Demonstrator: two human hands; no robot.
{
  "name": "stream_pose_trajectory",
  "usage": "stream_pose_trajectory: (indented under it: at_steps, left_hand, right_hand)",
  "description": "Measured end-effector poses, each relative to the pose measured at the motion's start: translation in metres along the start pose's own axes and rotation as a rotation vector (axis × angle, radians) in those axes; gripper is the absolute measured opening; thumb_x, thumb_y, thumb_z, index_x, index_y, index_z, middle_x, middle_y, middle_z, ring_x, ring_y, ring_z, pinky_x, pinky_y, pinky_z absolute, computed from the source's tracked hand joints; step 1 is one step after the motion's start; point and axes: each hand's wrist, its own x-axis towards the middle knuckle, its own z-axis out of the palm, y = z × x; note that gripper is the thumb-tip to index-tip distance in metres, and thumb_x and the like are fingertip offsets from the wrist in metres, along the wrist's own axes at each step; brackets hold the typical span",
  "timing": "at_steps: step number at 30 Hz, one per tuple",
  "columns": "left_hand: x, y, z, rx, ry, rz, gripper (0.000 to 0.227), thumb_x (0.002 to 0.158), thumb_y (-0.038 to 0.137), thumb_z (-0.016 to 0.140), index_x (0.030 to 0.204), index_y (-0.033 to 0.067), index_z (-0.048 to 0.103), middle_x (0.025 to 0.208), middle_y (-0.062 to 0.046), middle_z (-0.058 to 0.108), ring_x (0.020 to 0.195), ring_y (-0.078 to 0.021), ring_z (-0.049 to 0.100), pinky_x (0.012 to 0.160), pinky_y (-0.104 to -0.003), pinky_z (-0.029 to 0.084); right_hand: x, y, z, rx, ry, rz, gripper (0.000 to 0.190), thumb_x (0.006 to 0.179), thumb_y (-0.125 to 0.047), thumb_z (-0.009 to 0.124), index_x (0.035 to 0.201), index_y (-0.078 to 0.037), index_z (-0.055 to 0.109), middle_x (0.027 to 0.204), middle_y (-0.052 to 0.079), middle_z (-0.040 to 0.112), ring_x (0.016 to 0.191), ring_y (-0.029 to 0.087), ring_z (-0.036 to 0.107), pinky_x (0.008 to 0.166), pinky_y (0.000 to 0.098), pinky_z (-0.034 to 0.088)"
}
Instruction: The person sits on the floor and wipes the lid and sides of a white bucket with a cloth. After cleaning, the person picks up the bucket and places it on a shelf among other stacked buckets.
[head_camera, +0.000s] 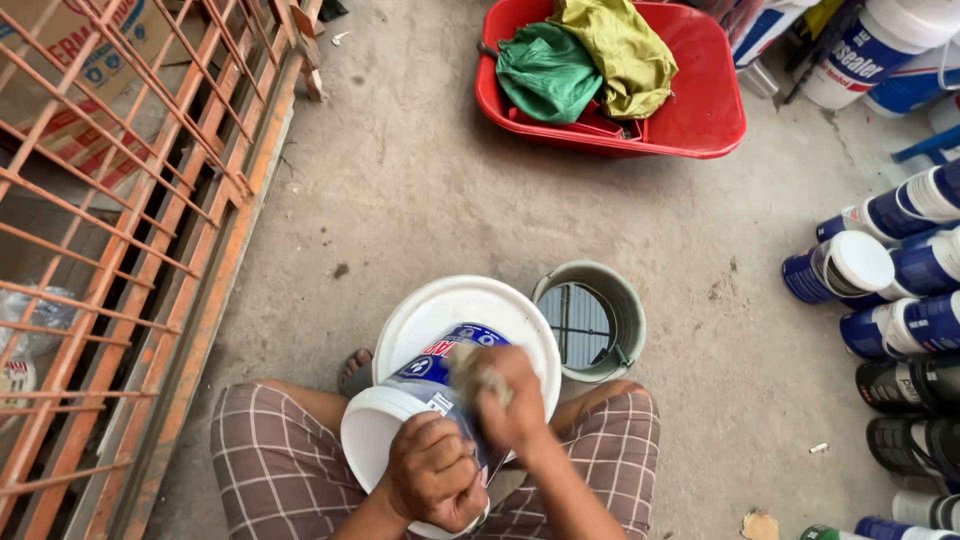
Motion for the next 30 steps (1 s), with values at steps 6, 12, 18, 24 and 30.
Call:
stream_pose_trajectory:
  at_steps: [6, 12, 18, 24, 30]
  left_hand:
    - [-0.006, 0.003, 0.000, 0.021, 0.018, -0.002, 0.012, 0.065, 0.015, 0.053, 0.056, 0.0110, 0.047, 0.063, 0.000, 0.049, 0.061, -0.0183, 0.050, 0.059, -0.030, 0.040]
    - [-0.009, 0.001, -0.001, 0.018, -0.003, -0.002, 0.013, 0.067, 0.017, 0.055, 0.058, 0.0109, 0.049, 0.065, 0.000, 0.050, 0.064, -0.0197, 0.051, 0.063, -0.031, 0.042]
    - [-0.002, 0.001, 0.002, 0.017, 0.019, 0.011, 0.012, 0.065, 0.015, 0.055, 0.057, 0.0106, 0.048, 0.064, -0.001, 0.049, 0.064, -0.0204, 0.050, 0.059, -0.031, 0.041]
    - [-0.010, 0.005, 0.004, 0.004, 0.036, 0.021, 0.011, 0.064, 0.014, 0.055, 0.057, 0.0108, 0.047, 0.066, -0.001, 0.051, 0.064, -0.0199, 0.050, 0.061, -0.031, 0.042]
    - [-0.001, 0.000, 0.001, 0.031, -0.003, 0.007, 0.015, 0.062, 0.016, 0.052, 0.053, 0.0132, 0.042, 0.056, -0.002, 0.035, 0.057, -0.0214, 0.042, 0.055, -0.032, 0.036]
  right_hand:
    - [0.021, 0.044, -0.013, -0.221, 0.053, 0.453, 0.028, 0.070, -0.012, 0.044, 0.043, -0.010, 0.040, 0.044, 0.003, 0.044, 0.041, 0.015, 0.038, 0.042, 0.0327, 0.031]
    - [-0.036, 0.038, 0.003, -0.141, -0.159, 0.138, 0.023, 0.069, -0.015, 0.043, 0.083, -0.010, 0.061, 0.091, 0.009, 0.061, 0.085, 0.026, 0.058, 0.077, 0.0379, 0.045]
    - [-0.017, 0.022, 0.007, 0.109, 0.009, 0.166, 0.007, 0.073, -0.008, 0.047, 0.078, -0.013, 0.049, 0.081, 0.006, 0.059, 0.073, 0.020, 0.057, 0.068, 0.0324, 0.044]
    - [0.019, 0.057, -0.017, -0.170, -0.001, 0.513, 0.023, 0.065, -0.007, 0.044, 0.044, -0.011, 0.052, 0.051, 0.001, 0.056, 0.046, 0.012, 0.047, 0.043, 0.0275, 0.035]
    - [-0.011, -0.024, -0.005, 0.098, -0.166, 0.019, 0.015, 0.070, -0.008, 0.046, 0.075, -0.009, 0.060, 0.088, 0.009, 0.064, 0.084, 0.024, 0.055, 0.079, 0.0379, 0.039]
